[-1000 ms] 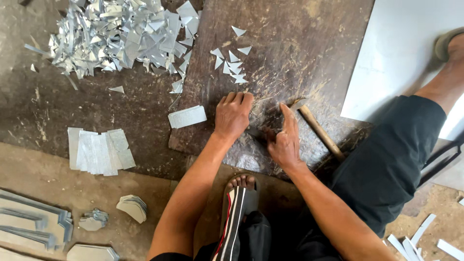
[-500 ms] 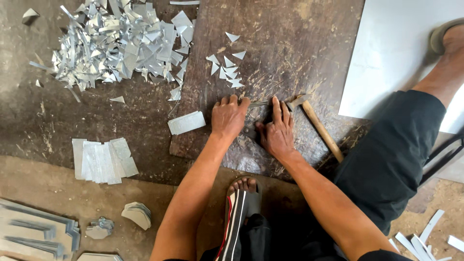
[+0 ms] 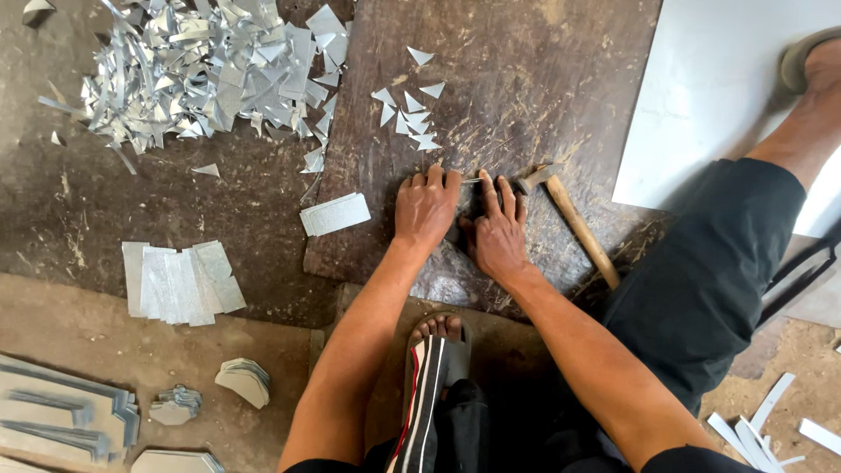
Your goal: The person sits on the workshop floor cutting small pieces of thin sheet metal with hand shears, trimming each piece and tossing trimmed scraps onto a growing pile of offcuts beside the work board. Finished pieces are set down on the floor near stacks of similar cut pieces.
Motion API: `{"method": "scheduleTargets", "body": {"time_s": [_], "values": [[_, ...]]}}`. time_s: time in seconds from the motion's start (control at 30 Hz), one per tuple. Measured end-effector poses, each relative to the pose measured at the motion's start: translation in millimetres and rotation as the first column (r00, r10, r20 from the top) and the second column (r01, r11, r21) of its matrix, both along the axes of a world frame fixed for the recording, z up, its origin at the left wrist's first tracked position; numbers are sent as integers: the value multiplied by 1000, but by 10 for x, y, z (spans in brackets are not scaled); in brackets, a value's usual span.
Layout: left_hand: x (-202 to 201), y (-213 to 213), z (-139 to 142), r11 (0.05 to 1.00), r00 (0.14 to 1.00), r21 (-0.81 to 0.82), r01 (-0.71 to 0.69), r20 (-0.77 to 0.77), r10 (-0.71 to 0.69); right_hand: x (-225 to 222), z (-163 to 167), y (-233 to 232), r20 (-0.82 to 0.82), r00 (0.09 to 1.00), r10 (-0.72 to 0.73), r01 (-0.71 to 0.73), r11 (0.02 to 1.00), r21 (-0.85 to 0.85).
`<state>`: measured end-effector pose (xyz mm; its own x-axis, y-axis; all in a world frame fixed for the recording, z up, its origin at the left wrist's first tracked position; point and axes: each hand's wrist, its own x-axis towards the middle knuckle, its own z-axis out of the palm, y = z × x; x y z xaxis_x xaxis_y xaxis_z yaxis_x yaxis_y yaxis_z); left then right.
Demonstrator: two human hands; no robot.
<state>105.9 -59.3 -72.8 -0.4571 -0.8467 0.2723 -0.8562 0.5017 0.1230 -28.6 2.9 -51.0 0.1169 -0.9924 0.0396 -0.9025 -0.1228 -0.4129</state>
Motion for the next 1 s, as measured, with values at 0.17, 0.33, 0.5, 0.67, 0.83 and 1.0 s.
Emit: {"method": "scheduleTargets", "body": {"time_s": [0.17,0.33,0.5,0.67,0.83,1.0], "values": [[-11,20,-41,999,1000,-20,-24,-15,24,-19,-38,16,-18,1000,24,-23,1000,14],[45,-4,-24,950,1000,312,-12,-1,13,-126,14,-21,90,996,-11,10,1000,13],[335,161,114,730,856,529,432,-495,-148,-469,253,168,622,776,-101,1,987,159],[429,302,227,159,778,783,602,-619,103,-568,310,450,622,782,27,-141,981,134],[430,356,267,47,821,831,555,-555,133,-643,216,484,583,797,156,-249,965,83],[450,343,275,16,794,804,594,-589,149,-672,225,476,608,761,226,-294,956,13]]}}
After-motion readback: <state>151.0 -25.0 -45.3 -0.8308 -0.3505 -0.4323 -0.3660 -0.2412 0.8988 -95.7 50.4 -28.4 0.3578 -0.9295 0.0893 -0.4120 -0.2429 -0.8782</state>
